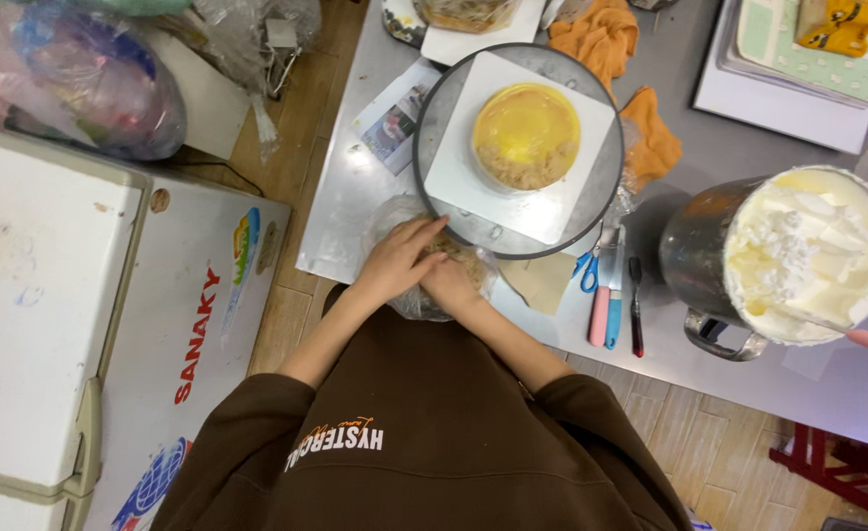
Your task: The person pipes yellow filling in a spiral onto a cake layer, spreads the filling with a spatula, and then presses shredded coconut into the side of the cake by hand.
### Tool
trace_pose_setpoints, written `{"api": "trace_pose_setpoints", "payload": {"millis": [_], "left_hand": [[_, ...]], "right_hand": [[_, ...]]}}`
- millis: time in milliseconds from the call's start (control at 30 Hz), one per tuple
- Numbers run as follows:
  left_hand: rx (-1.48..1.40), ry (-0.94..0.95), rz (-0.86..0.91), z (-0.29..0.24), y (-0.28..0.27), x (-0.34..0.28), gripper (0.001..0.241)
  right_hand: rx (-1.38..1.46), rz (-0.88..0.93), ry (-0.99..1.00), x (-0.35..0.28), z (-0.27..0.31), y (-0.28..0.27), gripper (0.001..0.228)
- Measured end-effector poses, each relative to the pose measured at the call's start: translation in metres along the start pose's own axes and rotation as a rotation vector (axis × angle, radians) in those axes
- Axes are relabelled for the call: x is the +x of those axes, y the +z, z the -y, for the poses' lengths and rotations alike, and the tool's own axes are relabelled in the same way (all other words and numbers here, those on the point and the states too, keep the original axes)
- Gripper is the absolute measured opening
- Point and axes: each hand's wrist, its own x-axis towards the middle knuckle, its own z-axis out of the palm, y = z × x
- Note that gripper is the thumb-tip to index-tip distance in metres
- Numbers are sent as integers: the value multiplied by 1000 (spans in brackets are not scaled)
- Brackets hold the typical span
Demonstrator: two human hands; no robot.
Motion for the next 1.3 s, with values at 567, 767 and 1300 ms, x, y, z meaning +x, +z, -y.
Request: {"api": "trace_pose_setpoints", "payload": {"millis": [567, 767, 1300], "left_hand": [[245, 139, -117, -6, -11, 24, 65], [154, 193, -125, 4, -11, 31, 64], [-404, 46, -118, -50, -69, 36, 23]], "right_hand": [[-56, -333, 249, -53, 40, -49, 24], [184, -417, 194, -53, 47, -79, 22], [1063, -661, 379, -25, -71, -244, 20]]}}
